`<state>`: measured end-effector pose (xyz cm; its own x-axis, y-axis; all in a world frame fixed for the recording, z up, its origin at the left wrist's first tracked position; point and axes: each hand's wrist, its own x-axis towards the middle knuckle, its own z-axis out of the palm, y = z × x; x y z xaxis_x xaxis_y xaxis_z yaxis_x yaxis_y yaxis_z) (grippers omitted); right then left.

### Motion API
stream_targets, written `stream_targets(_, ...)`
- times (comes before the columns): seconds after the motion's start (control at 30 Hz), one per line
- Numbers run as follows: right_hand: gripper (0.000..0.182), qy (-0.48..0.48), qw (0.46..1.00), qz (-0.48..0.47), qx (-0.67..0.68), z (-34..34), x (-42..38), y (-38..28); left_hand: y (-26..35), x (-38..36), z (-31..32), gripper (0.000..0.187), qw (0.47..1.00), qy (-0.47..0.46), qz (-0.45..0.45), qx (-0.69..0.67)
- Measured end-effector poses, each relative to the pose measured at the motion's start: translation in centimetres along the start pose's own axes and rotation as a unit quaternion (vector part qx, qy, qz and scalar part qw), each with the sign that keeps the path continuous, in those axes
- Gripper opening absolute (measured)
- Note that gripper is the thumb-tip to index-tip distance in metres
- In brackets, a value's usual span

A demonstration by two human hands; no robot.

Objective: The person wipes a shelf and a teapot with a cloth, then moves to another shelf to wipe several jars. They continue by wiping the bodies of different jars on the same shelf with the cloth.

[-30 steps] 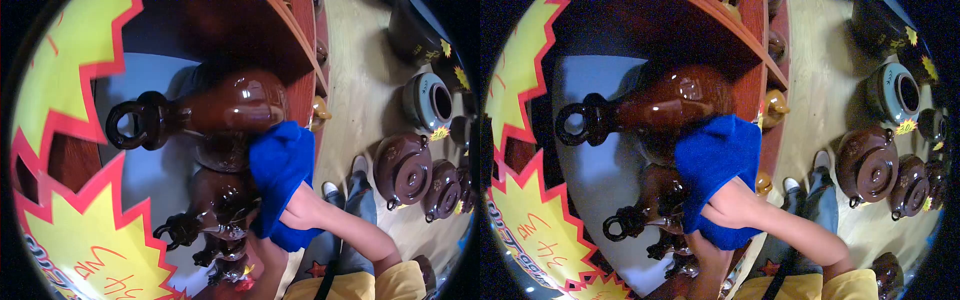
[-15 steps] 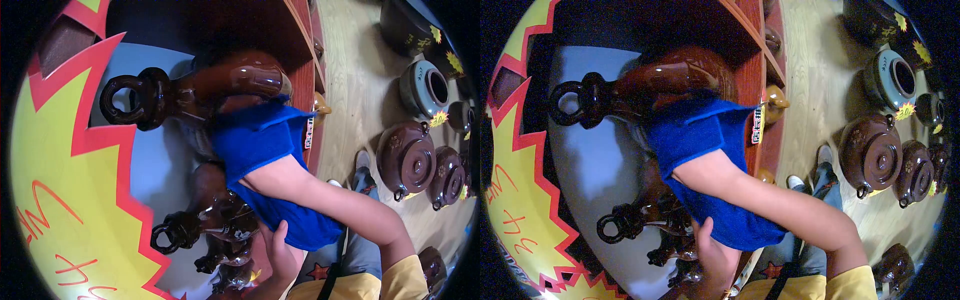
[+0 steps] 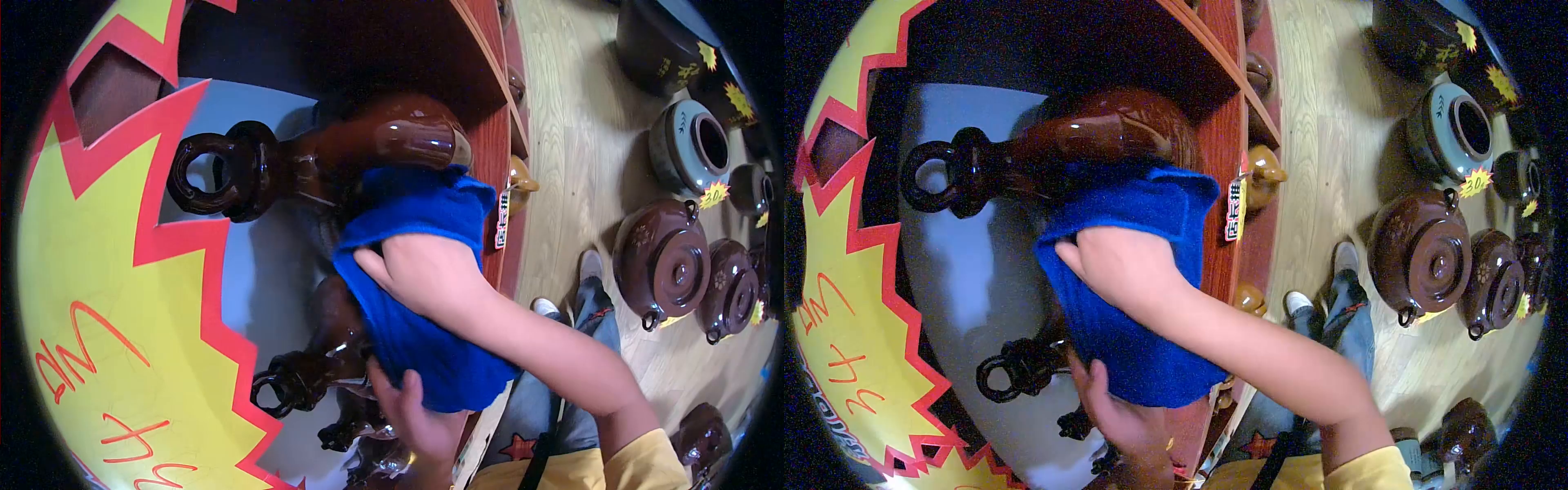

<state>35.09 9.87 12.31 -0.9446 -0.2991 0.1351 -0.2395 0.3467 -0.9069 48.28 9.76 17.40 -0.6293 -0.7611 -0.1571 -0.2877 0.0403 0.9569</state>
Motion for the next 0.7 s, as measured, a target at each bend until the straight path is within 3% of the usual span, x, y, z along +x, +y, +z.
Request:
stream_targets(0.03, 0.033, -0.116, 0.99, 0.076, 0.023, -0.3, 0.4, -0.5, -0.1, 0.4, -0.3, 0.055, 1.0, 0.0, 0.0, 0.001)
stream_targets(0.07, 0.036, 0.012, 0.999, 0.041, 0.031, 0.9, 0.6, 0.0, -0.2, 1.2, -0.8, 0.055, 0.999, -0.033, 0.022, -0.001)
stream_targets(0.13, 0.036, -0.012, 0.998, 0.053, 0.017, 1.2, 0.9, -0.1, 0.0, 1.6, -0.8, 0.055, 0.997, -0.066, 0.046, -0.002)
stream_targets(0.2, 0.036, -0.035, 0.997, 0.065, 0.0, 1.5, 0.6, 0.2, 0.5, 1.6, -0.1, 0.056, 0.988, -0.054, -0.021, -0.143)
stream_targets(0.27, 0.034, 0.075, 0.996, -0.039, -0.004, 1.8, -0.4, 1.2, 0.4, 1.0, -0.2, 0.057, 0.996, -0.04, -0.036, -0.072)
stream_targets(0.3, 0.034, 0.075, 0.996, -0.039, -0.004, 2.0, -1.1, 1.6, 0.3, 0.8, -0.4, 0.058, 0.998, -0.025, -0.052, -0.001)
stream_targets(0.4, 0.044, 0.063, 0.991, -0.117, 0.016, 1.9, -3.5, 2.7, -0.7, 0.0, -1.2, 0.06, 0.99, -0.044, -0.12, -0.052)
stream_targets(0.53, 0.044, -0.005, 0.987, -0.161, 0.024, 0.9, -2.8, 3.8, -1.0, -0.5, -0.7, 0.05, 0.984, -0.074, -0.124, -0.1)
stream_targets(0.7, 0.044, 0.077, 0.969, -0.233, 0.013, 1.8, 0.3, 2.5, 0.0, 0.1, 0.6, 0.049, 0.99, -0.025, -0.096, -0.101)
